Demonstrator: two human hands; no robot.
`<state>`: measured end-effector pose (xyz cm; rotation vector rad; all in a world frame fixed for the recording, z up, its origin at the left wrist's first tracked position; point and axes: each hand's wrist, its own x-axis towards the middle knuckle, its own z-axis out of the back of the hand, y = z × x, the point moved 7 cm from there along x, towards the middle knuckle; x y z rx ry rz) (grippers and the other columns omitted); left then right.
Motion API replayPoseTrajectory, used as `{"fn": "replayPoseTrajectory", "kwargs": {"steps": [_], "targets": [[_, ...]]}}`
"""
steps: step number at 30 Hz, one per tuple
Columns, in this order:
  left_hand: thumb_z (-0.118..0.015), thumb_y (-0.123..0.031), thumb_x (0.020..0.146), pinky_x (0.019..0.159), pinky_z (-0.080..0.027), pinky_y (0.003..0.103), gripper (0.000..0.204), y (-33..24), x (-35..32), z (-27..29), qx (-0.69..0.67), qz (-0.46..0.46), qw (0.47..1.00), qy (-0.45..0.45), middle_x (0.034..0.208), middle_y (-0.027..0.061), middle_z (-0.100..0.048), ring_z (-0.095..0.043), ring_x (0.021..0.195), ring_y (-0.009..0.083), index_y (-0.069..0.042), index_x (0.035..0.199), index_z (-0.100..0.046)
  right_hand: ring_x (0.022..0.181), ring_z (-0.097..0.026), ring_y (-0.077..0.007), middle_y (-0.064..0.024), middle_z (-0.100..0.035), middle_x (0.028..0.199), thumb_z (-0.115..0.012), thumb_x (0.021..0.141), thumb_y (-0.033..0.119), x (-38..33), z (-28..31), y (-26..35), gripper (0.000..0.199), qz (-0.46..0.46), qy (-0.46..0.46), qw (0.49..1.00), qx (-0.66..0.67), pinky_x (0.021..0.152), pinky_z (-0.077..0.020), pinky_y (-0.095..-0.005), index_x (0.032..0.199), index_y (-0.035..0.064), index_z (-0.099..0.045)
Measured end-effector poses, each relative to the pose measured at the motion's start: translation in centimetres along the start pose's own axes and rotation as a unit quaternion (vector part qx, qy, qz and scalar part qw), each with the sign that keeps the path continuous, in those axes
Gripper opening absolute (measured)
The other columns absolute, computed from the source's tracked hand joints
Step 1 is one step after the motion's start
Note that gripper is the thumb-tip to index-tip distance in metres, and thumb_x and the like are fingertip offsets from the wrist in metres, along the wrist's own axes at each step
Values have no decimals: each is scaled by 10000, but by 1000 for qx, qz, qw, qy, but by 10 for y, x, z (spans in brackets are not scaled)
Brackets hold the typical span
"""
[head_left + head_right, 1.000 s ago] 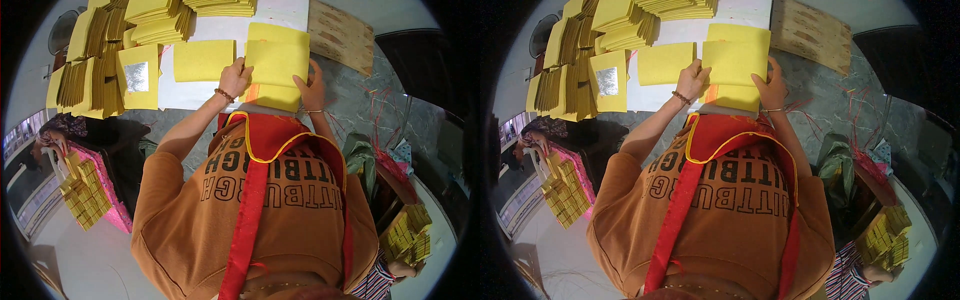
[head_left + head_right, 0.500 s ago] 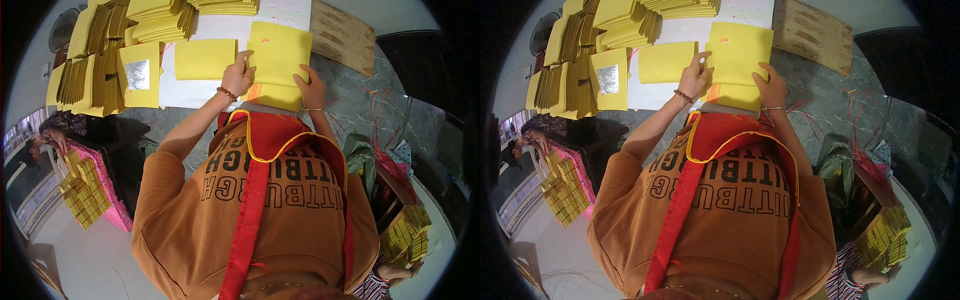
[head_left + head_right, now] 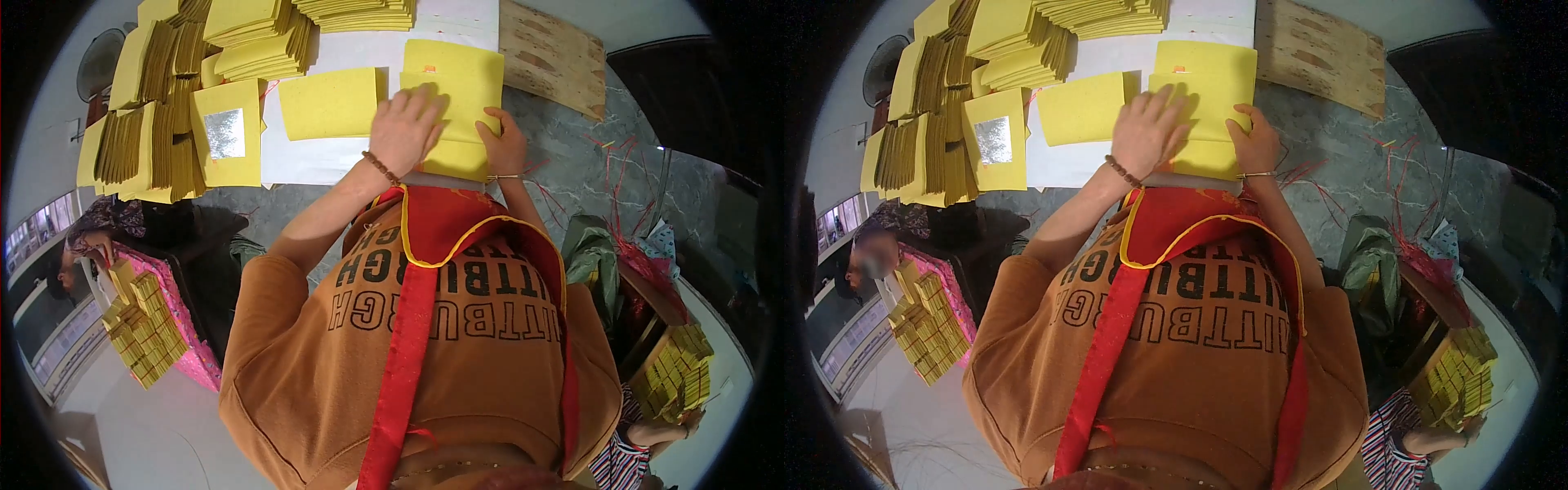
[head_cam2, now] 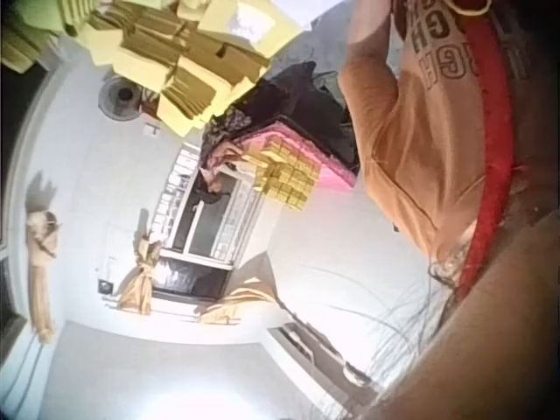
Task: Processing and stacking yellow paper sheets with foil squares.
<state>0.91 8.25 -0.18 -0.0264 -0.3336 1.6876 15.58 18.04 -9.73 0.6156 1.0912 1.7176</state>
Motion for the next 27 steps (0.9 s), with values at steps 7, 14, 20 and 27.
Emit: {"fn": "replayPoseTrajectory", "kwargs": {"steps": [7,14,20,27], "targets": [[-459,-515,832,1027,-229,463,634,-11,-1,-62,17,-129,991,29,1374,161,-310,-283,1262,331,-166,1347,-336,908,-543,-270,-105,-563,1010,-692,699,201,-5,5,5,269,112,-70,983,-126,802,-429,-338,930,92,-608],[-503,-438,819,943,-318,441,590,-17,2,-61,26,-172,985,13,1312,207,-376,-395,1146,330,-97,1291,-411,981,-472,-169,-74,-504,1055,-572,838,134,-5,-21,-65,210,-13,6,957,291,840,-385,-294,1030,51,-547],[-586,-221,724,799,-440,373,556,-32,5,-70,163,-198,966,-18,1140,218,-521,-530,925,295,-8,1220,-454,997,-472,-171,-71,-480,1121,-467,901,163,-3,-16,-56,261,15,-22,969,247,869,-362,-292,1140,60,-499],[-561,-53,685,812,-420,379,523,-9,0,43,-39,-165,975,-146,1157,121,-547,-527,981,255,-63,1205,-504,1008,-474,-186,-94,-445,1206,-445,928,281,-9,16,-27,384,-92,-102,922,362,894,-357,-309,1249,77,-398]]}}
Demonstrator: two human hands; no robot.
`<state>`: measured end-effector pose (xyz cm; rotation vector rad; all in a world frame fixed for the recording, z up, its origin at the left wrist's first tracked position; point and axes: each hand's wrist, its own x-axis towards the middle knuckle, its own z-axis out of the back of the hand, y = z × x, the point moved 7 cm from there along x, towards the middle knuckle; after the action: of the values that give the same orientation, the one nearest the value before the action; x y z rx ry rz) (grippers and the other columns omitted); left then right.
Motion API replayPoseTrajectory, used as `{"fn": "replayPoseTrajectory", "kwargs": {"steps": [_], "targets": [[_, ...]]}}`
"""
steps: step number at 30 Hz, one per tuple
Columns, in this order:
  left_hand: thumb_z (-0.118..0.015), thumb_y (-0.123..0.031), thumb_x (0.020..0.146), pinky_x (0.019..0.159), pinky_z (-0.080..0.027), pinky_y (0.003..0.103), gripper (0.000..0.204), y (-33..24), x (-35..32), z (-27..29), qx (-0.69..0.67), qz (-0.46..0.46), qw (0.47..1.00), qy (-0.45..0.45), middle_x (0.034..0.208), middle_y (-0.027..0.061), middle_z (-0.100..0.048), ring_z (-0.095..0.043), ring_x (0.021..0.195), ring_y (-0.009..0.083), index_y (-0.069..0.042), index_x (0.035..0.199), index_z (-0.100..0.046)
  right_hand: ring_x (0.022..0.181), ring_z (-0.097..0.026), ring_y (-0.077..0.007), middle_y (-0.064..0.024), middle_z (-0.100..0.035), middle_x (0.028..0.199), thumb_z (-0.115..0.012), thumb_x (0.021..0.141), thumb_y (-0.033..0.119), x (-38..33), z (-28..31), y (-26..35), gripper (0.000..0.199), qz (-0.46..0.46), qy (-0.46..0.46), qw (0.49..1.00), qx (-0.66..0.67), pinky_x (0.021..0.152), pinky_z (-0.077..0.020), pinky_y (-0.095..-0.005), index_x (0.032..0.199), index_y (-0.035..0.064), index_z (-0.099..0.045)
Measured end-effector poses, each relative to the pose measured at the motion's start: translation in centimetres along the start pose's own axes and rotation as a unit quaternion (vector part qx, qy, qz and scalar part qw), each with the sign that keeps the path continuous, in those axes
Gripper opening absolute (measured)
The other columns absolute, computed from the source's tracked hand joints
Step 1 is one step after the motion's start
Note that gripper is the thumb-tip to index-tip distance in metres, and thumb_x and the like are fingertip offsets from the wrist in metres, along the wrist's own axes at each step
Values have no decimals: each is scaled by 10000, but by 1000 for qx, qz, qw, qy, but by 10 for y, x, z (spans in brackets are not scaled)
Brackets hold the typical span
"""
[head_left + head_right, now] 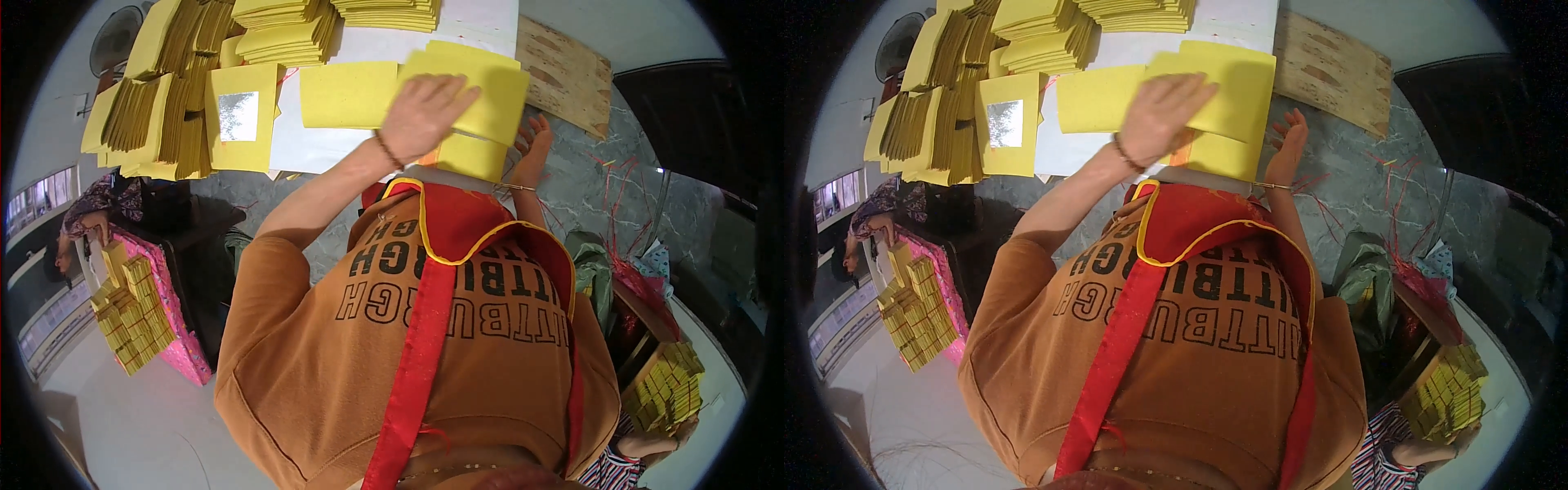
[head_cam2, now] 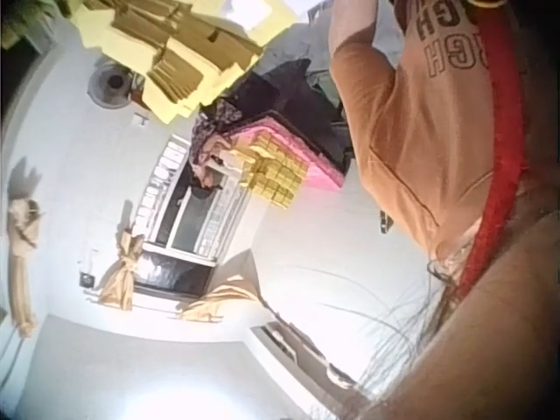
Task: Processing and stacking yellow paper sheets with foil squares.
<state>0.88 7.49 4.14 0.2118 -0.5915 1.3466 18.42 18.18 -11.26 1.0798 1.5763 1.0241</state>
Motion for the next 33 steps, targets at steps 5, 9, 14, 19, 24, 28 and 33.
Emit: {"fn": "replayPoseTrajectory", "kwargs": {"steps": [5,9,14,19,24,28,33], "targets": [[-578,-71,666,851,-353,388,547,63,-63,39,173,94,980,-15,1175,38,-536,-487,1037,232,-191,1198,-533,1029,-479,-184,-94,-454,1200,-518,887,224,-4,-7,-12,395,51,57,994,-78,876,-388,-304,1232,61,-418],[-554,-36,680,858,-344,387,576,98,-111,19,207,131,969,43,1201,22,-522,-478,1051,230,-224,1222,-511,1013,-498,-186,-93,-469,1177,-560,838,130,-7,-9,-31,402,64,89,983,-146,839,-428,-305,1212,46,-439],[-579,-51,675,903,-328,413,647,113,-137,-10,164,137,967,142,1278,54,-449,-442,1109,245,-242,1277,-439,980,-512,-191,-94,-479,1143,-573,818,119,-13,-15,-16,378,87,83,969,-218,816,-440,-299,1176,47,-481],[-573,-64,702,957,-297,459,699,106,-136,-14,109,152,964,188,1358,87,-353,-382,1189,265,-242,1337,-342,975,-512,-191,-93,-481,1116,-579,816,118,-10,-10,-24,354,102,81,965,-226,799,-450,-296,1156,52,-507],[-547,-88,747,1008,-249,497,690,111,-142,-26,182,174,931,263,1401,85,-293,-304,1268,265,-251,1363,-282,971,-511,-189,-100,-478,1121,-590,816,133,-11,-9,-26,358,76,91,969,-215,785,-452,-294,1155,51,-510],[-536,-96,759,1006,-257,499,678,127,-152,-22,190,154,935,255,1404,71,-292,-310,1267,248,-256,1365,-277,993,-504,-218,-120,-477,1136,-598,807,138,-11,-11,-16,352,117,97,951,-269,818,-441,-314,1141,59,-523],[-557,-113,752,1008,-238,516,692,130,-150,-22,187,176,924,285,1410,78,-278,-286,1281,258,-240,1370,-273,1083,-442,-283,-111,-474,1180,-647,752,201,-23,-22,16,362,316,83,858,-397,922,-347,-389,1088,96,-566]]}}
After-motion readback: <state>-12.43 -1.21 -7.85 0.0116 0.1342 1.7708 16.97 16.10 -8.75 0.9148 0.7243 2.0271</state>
